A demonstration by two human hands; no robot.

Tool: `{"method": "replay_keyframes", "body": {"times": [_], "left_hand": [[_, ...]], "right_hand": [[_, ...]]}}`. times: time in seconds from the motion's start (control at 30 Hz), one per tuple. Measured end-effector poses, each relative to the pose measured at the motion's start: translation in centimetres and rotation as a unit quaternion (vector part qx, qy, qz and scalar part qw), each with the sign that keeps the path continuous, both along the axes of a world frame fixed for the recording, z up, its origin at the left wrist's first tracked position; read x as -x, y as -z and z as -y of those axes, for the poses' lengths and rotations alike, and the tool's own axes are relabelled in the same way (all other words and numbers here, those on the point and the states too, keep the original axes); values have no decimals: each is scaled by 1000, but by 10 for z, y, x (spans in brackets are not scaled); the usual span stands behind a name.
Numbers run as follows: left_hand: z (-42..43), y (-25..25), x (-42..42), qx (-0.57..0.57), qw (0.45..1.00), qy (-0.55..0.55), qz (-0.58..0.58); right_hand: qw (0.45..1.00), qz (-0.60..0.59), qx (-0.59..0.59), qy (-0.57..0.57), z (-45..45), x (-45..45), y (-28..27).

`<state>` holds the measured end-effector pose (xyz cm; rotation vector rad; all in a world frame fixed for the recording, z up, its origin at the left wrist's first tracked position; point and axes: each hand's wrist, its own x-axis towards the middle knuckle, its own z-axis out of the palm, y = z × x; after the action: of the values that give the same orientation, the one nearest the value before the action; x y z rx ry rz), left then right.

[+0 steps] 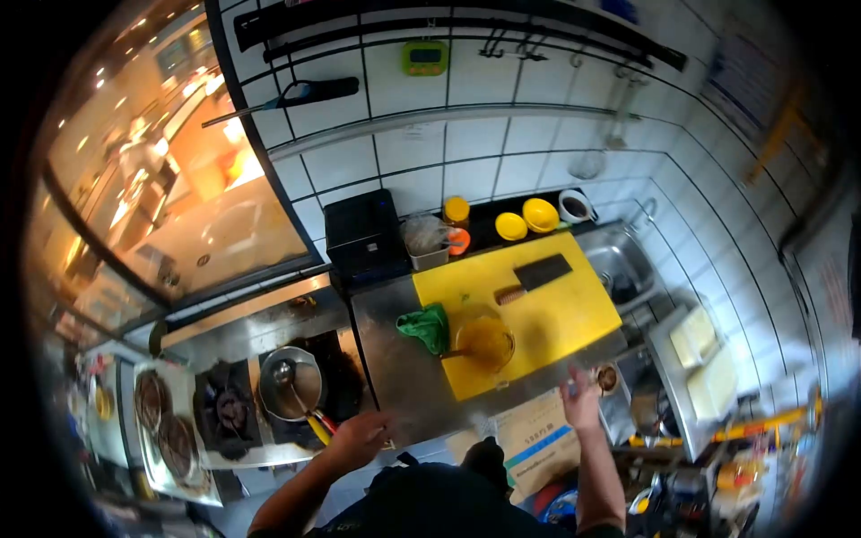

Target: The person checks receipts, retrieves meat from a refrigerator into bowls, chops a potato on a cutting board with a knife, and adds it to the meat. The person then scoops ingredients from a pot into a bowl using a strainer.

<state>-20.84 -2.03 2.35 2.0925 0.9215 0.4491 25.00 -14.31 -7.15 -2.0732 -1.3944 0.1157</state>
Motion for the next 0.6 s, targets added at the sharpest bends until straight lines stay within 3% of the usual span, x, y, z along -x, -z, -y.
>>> {"method": "replay_keyframes", "body": {"times": [0.07,0.17,0.2,0.23,0.3,0.33,0.43,0.47,0.5,0.6], "left_hand": [[23,29,2,0,991,-133,-13],[63,28,-32,57,954,-290,-45],[72,26,-47,71,949,-307,-26],[82,28,-59,73,946,-313,-34],[94,18,-91,44,950,-307,-38],[96,16,-101,40,950,-306,-56],[104,11,-124,22,941,-329,-73],[106,8,-132,7,936,-347,-61],[107,-3,-141,21,929,-364,-58],[111,-11,-152,14,919,-391,-49]], "right_hand": [[997,9,-64,-50,-83,-72,-14],[986,-73,-135,-70,-197,-163,-62],[991,-69,-106,-44,-225,-179,-103],[978,-92,-177,-56,-258,-206,-116],[962,-1,-274,-2,-322,-255,-142],[956,-31,-293,18,-344,-266,-169],[916,88,-386,66,-421,-330,-187],[924,-18,-375,78,-442,-345,-189],[910,22,-410,62,-472,-369,-182],[919,-125,-371,51,-487,-357,-218]]}}
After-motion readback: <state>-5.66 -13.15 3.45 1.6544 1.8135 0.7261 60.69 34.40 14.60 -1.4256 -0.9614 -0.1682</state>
